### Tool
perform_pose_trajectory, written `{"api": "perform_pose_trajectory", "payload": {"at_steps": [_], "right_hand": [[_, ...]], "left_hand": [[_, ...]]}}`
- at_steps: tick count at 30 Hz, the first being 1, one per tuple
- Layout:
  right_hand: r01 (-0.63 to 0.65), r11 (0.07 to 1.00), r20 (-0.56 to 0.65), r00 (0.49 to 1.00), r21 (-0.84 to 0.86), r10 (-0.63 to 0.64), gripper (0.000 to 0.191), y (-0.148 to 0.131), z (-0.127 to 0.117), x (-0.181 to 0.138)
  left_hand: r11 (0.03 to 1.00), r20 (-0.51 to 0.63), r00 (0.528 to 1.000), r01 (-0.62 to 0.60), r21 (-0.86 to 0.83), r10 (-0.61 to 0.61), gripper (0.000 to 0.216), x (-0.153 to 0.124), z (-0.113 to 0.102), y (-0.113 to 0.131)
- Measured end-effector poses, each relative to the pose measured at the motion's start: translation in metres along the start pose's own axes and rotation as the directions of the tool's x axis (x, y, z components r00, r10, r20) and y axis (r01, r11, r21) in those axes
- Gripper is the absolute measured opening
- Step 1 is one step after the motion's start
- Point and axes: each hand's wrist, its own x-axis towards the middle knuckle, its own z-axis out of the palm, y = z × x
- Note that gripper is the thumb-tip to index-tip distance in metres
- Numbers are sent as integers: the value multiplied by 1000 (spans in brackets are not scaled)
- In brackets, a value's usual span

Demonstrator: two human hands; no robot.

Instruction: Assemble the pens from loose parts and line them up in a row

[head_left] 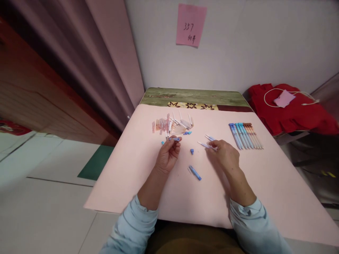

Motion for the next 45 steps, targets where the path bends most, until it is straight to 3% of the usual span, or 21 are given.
{"api": "perform_pose_trajectory", "payload": {"at_steps": [4, 7, 10, 12, 14, 17, 20, 24, 29, 37, 45], "right_hand": [[50, 994, 0, 999, -97, -50, 12, 0, 4, 0], [16, 996, 6, 1000, -83, -15, 10, -4, 2, 1], [-76, 995, 21, 997, 60, 75, 11, -13, -2, -1], [-85, 958, -2, 996, 276, 89, 15, -20, -3, -4], [-55, 847, -7, 998, 529, 69, 22, -27, -3, -7], [-81, 603, 68, 997, 793, 44, 38, -34, -2, -10], [-180, 417, 170, 984, 891, 62, 38, -36, -2, -9], [-288, 310, 269, 957, 906, 105, 40, -34, -1, -7], [-197, 339, 183, 980, 920, 74, 35, -39, -1, -9], [99, 584, -137, 990, 806, 22, 21, -44, -6, -15], [133, 577, -195, 980, 806, 46, 22, -43, -7, -16]], "left_hand": [[999, 0, 1000, 14, 33, -14, 9, 0, 0, -1], [999, -1, 1000, 22, 35, -21, 10, 0, 1, -2], [999, -14, 999, 29, 14, -29, 11, 0, 0, -2], [999, -20, 999, 37, -13, -37, 12, 0, 0, -2], [998, -19, 999, 46, -37, -47, 11, 0, 0, -2], [994, 1, 997, 76, -76, -76, 11, -1, 1, 0], [985, 31, 993, 114, -132, -111, 13, -2, 2, 1], [982, 22, 992, 124, -144, -122, 13, -4, 3, 2], [983, 35, 992, 127, -134, -124, 12, -5, 4, 2], [998, -14, 999, 50, 41, -49, 6, 1, -1, -4], [993, -1, 1000, 7, 121, -6, 13, 4, -4, -7]]}}
